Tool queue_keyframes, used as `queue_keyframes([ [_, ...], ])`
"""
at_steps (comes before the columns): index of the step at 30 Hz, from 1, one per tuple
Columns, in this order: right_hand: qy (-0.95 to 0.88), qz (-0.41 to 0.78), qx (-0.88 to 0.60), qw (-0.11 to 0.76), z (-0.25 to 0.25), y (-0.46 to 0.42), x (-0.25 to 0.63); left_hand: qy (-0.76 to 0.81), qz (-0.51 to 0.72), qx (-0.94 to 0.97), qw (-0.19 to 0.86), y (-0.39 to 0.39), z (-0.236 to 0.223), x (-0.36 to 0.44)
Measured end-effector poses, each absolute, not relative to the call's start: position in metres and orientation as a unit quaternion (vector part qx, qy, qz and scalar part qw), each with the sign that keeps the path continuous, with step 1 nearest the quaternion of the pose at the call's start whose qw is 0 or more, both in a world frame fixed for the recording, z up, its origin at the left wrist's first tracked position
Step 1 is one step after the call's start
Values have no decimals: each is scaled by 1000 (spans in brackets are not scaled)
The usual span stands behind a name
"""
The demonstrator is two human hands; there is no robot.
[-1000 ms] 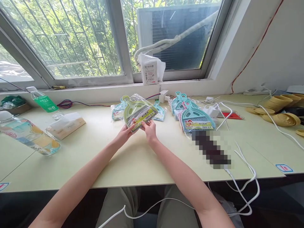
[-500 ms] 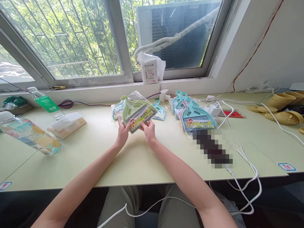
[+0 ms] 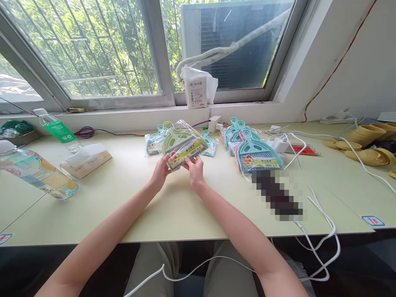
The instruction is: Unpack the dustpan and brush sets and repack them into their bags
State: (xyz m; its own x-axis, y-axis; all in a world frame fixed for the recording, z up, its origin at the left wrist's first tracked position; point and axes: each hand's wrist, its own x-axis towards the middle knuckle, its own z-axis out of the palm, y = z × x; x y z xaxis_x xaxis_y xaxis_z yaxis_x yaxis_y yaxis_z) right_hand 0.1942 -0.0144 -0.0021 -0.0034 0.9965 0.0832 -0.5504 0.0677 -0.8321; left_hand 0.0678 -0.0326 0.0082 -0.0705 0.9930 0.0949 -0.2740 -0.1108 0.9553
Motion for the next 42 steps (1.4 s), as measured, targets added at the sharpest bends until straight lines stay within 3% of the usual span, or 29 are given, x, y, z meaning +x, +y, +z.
queue_keyframes([
  [17,-369,615,-354,601,5,-10,200,425,570,443,546,-30,0,66],
  [24,-295,570,-401,654,2,15,224,402,525,495,564,-33,4,61],
  [33,-266,567,-412,662,-1,21,229,405,486,533,562,-37,9,61],
  [42,-382,640,-259,614,1,20,228,403,529,511,545,-30,9,50],
])
